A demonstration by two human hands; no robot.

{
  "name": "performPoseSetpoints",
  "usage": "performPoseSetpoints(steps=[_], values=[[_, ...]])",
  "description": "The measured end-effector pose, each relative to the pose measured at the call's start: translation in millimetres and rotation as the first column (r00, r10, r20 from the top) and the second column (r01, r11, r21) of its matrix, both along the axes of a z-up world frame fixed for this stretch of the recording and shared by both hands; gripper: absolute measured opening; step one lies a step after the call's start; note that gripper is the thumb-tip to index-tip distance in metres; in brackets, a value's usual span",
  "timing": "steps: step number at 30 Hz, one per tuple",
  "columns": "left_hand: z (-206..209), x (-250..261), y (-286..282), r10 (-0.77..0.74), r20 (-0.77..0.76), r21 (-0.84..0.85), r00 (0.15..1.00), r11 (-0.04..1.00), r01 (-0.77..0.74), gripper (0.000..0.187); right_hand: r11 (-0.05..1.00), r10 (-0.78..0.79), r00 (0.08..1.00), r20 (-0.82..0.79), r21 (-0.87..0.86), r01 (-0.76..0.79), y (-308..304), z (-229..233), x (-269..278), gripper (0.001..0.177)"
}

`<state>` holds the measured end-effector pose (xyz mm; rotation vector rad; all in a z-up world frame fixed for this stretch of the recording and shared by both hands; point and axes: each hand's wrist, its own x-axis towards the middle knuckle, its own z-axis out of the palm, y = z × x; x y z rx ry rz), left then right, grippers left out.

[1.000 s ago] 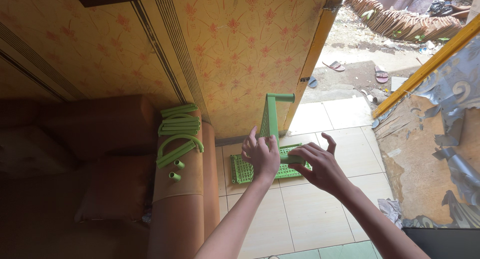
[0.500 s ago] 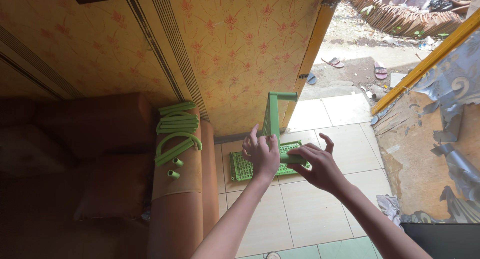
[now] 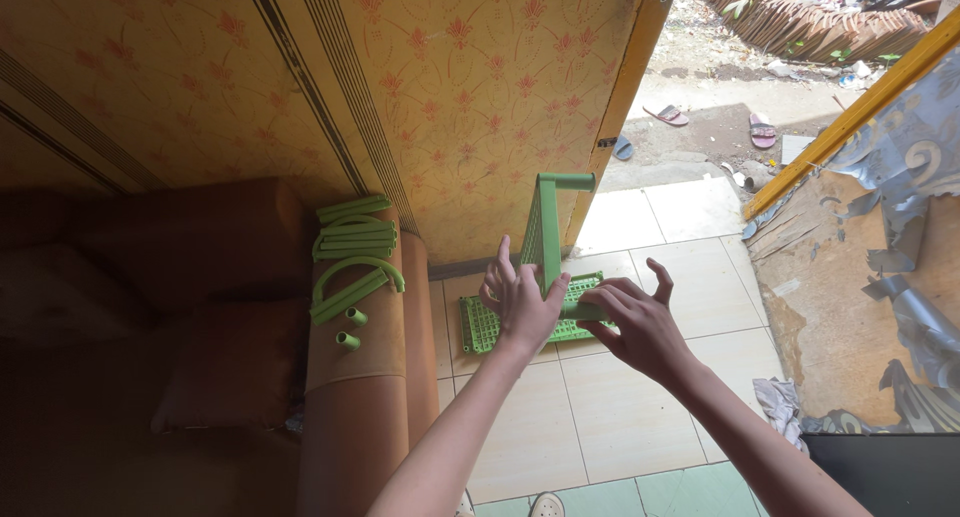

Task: The person assembles a green plastic storage shelf by inserting green plastic rods into the holes of a grid panel. They repeatedly pick up rods, align them with the panel, and push them into place, gradually building the frame.

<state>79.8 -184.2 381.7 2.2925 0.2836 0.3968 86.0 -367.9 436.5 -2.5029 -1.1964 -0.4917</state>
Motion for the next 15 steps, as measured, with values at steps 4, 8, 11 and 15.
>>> performPoseSetpoints(steps=[4,8,11,15], values=[[-2,-2,7,-0.039,-0.070,-0.033,0.997,0.999,0.036,0.054,0.999,0.039,0.998,-0.053,0.023,-0.038,-2,-2,2,0.028],[-9,-9,6,-0.023,-0.068,-0.046,0.997,0.999,0.020,0.050,0.998,0.054,0.965,-0.258,-0.029,-0.064,0,-5,4,0.027],[-16,-14,4,-0.026,-0.101,-0.063,0.995,0.998,0.020,0.047,0.996,-0.001,0.915,-0.404,-0.084,-0.036,3,-7,3,0.024],[-20,-12,6,0.009,0.021,-0.045,1.000,0.999,-0.009,0.046,0.997,0.076,0.965,-0.249,0.032,-0.070,8,-7,-1,0.040]])
